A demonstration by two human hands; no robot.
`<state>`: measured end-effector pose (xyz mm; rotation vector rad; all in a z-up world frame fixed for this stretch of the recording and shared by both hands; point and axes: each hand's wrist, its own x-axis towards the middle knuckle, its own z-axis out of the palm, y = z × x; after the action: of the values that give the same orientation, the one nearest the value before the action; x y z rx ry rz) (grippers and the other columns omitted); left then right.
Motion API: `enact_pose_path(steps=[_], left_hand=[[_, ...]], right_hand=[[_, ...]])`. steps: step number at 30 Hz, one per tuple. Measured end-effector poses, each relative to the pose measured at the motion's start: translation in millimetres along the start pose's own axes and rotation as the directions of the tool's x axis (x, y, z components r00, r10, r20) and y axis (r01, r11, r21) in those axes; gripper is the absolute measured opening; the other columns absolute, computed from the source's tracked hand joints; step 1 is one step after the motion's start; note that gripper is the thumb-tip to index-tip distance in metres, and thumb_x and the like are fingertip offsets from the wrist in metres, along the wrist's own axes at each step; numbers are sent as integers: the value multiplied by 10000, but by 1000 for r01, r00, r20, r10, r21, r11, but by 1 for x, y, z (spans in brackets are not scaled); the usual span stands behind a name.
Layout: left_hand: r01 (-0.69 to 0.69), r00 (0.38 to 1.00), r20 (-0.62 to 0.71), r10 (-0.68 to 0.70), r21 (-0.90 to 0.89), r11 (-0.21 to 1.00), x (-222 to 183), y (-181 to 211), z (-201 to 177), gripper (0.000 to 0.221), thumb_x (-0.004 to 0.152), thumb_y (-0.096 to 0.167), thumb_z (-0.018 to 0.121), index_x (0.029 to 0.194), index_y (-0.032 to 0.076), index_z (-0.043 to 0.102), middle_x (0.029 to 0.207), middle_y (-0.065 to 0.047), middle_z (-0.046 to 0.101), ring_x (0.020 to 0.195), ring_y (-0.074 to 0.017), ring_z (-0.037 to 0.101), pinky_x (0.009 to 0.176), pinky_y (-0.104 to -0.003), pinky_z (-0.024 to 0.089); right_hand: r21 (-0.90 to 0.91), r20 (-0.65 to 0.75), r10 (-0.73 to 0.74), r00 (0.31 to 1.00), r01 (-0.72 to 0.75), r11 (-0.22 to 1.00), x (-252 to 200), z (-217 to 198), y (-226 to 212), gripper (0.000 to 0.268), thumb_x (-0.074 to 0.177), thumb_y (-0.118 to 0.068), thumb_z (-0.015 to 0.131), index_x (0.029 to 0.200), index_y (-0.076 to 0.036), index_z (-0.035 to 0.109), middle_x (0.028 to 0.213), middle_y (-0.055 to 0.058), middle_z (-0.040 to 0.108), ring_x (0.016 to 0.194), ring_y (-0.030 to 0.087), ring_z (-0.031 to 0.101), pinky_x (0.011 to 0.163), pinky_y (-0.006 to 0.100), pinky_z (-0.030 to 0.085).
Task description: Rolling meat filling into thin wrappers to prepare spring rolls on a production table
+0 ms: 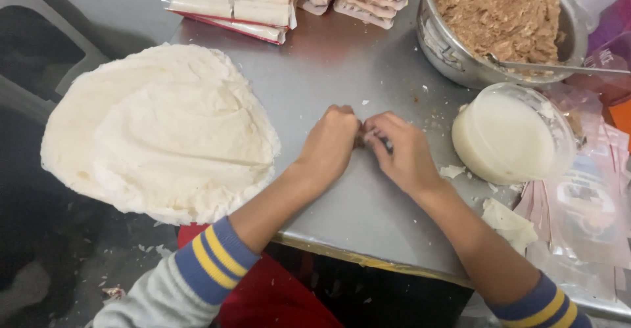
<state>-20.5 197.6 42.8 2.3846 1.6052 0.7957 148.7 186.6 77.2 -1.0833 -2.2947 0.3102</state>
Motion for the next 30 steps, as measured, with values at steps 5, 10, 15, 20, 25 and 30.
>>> enact_pose_path(steps=[5, 10, 15, 20, 25, 30], left_hand=[[9, 1000, -3, -9, -12, 1000, 17, 0, 8, 270, 696, 61, 902, 909, -48, 779, 864, -220, 683, 871, -366, 724, 750, -409, 655], [113, 983, -126, -132, -145, 983, 34, 4, -30, 250, 790, 110, 824, 1012, 13, 763, 822, -170, 693, 829, -347, 742, 685, -403, 644], [99, 928, -340, -153, -170, 980, 68, -38, -22, 203, 844, 17, 758, 1042, 13, 711, 903, -149, 701, 941, -353, 734, 804, -395, 642], [159, 970, -170, -171, -81, 984, 17, -30, -50, 173, 804, -49, 750, 954, 36, 767, 860, -164, 725, 841, -363, 772, 655, -408, 657], [281, 884, -330, -331, -189, 941, -98, -43, -184, 420, 846, -71, 730, 1251, -150, 652, 1203, -409, 619, 1193, -601, 565, 986, -619, 493], [601, 750, -355, -558, 15, 799, -178, -119, -206, 532, 808, 158, 901, 1258, -62, 721, 1196, -308, 639, 1133, -513, 633, 877, -576, 577]], right_hand=[[-20, -56, 40, 998, -41, 999, 10, 6, 15, 52, 949, -5, 684, 956, -18, 734, 961, 119, 729, 929, 332, 722, 784, 397, 609], [8, -244, 36, 969, -35, 999, 4, -28, -18, 195, 1048, -167, 603, 1199, -71, 680, 1319, 134, 546, 1139, 377, 638, 941, 484, 557], [80, -286, 48, 957, -26, 996, -2, -24, -16, 266, 1072, -205, 566, 1282, -56, 634, 1350, 162, 510, 1138, 365, 649, 906, 421, 568], [106, -223, 92, 970, -69, 992, -7, -24, -15, 225, 1047, -140, 593, 1237, -47, 669, 1352, 182, 505, 1129, 394, 661, 896, 454, 582], [160, -162, 163, 973, -137, 978, -11, -22, -22, 205, 1025, -139, 602, 1196, -69, 693, 1373, 179, 505, 1141, 379, 667, 924, 458, 573], [196, -128, 159, 979, -132, 972, -11, -18, -40, 187, 1012, -122, 608, 1159, -78, 715, 1387, 166, 521, 1144, 367, 674, 931, 458, 572]])
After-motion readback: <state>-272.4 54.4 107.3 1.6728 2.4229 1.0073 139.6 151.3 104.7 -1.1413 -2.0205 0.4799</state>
